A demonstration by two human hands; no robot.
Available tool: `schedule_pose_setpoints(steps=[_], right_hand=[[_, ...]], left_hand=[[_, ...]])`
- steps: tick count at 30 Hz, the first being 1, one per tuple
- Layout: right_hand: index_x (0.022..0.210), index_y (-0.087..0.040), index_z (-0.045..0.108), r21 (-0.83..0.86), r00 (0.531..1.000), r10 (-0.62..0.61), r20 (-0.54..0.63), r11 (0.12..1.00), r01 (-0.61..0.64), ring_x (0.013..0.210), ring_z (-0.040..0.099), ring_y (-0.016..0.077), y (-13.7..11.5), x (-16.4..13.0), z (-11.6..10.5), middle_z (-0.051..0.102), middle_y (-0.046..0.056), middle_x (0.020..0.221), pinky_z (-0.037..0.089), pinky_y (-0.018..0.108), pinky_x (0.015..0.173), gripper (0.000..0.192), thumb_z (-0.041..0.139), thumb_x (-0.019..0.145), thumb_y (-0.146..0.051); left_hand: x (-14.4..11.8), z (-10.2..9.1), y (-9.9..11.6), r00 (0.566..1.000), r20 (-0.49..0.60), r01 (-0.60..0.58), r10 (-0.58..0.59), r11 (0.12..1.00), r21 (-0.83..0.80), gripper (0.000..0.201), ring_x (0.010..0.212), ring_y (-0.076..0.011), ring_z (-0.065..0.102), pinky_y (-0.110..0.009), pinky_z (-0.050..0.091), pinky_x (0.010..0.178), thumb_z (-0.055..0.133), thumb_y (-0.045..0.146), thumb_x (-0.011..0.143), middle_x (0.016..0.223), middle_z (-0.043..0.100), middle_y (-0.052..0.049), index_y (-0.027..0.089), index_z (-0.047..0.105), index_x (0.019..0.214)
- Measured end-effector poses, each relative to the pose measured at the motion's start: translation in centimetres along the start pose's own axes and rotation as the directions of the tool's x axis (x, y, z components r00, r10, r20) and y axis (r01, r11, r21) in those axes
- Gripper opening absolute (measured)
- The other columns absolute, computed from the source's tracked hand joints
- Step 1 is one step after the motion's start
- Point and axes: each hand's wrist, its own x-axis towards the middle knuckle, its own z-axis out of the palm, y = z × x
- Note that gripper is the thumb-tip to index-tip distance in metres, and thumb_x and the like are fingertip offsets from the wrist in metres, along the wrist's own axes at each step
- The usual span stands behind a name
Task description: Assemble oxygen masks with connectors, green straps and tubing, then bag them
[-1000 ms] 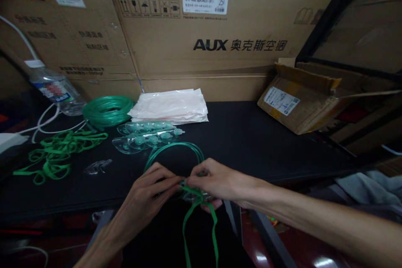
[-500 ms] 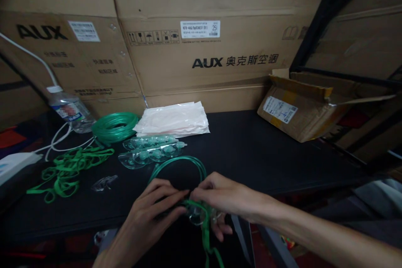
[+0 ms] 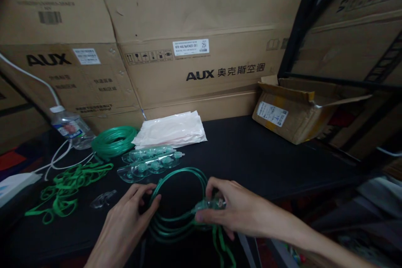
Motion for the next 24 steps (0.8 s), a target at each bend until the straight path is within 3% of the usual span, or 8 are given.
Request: schedule_pose_setpoints(steps=[6,10,14,19,24], right_hand=[[0.098,-0.021,0.051,-0.004,0.958,-0.21,-0.194,0.977,0.213,0.053,0.049,0.0097,-1.8,3.7,-3.1,0.054,-0.008,0.061,0.035,0.019,0.045,0.049,0.079,0.077,-0.055],[0.092,-0.016,0.063,-0.221,0.931,-0.214,-0.294,0.963,0.152,0.055,0.052,0.0124,-0.8,6.8,-3.1,0.059,-0.002,0.061,0.035,0.024,0.05,0.044,0.074,0.08,-0.057],[0.098,-0.016,0.071,-0.362,0.892,-0.289,-0.347,0.919,0.157,0.067,0.061,0.0185,0.3,6.6,-1.6,0.069,0.005,0.076,0.043,0.03,0.063,0.04,0.065,0.088,-0.054],[0.123,-0.022,0.062,-0.217,0.833,-0.364,-0.417,0.93,0.298,0.098,0.066,0.0234,0.8,5.1,0.9,0.072,0.006,0.107,0.046,0.035,0.088,0.037,0.06,0.095,-0.046],[0.127,-0.023,0.057,0.097,0.805,-0.319,-0.501,0.903,0.419,0.095,0.064,0.0187,0.8,5.1,2.1,0.068,0.002,0.101,0.05,0.03,0.085,0.04,0.064,0.094,-0.044]], left_hand=[[0.7,-0.2,0.5,0.999,0.032,-0.015,0.016,0.999,-0.05,0.024,0.064,-0.0159,0.066,-0.026,0.051,0.059,0.059,0.031,0.086,0.091,0.07,-0.001,0.026,0.073,0.104],[1.2,-0.3,1.3,0.999,0.039,-0.012,0.015,0.997,-0.079,0.022,0.066,-0.0165,0.067,-0.027,0.052,0.062,0.061,0.026,0.081,0.087,0.071,0.0,0.025,0.074,0.099],[1.4,0.0,2.3,0.999,0.035,0.003,0.001,0.996,-0.09,0.023,0.068,-0.0169,0.068,-0.028,0.051,0.064,0.061,0.02,0.079,0.088,0.072,0.0,0.024,0.073,0.098],[1.7,0.7,3.1,0.994,-0.057,-0.102,0.095,0.985,-0.137,0.026,0.068,-0.0155,0.069,-0.027,0.052,0.064,0.057,0.018,0.079,0.095,0.072,0.0,0.023,0.071,0.101],[2.8,0.8,3.5,0.996,-0.045,-0.091,0.082,0.968,-0.233,0.029,0.063,-0.0154,0.069,-0.028,0.054,0.065,0.058,0.02,0.078,0.091,0.076,0.0,0.022,0.07,0.103]])
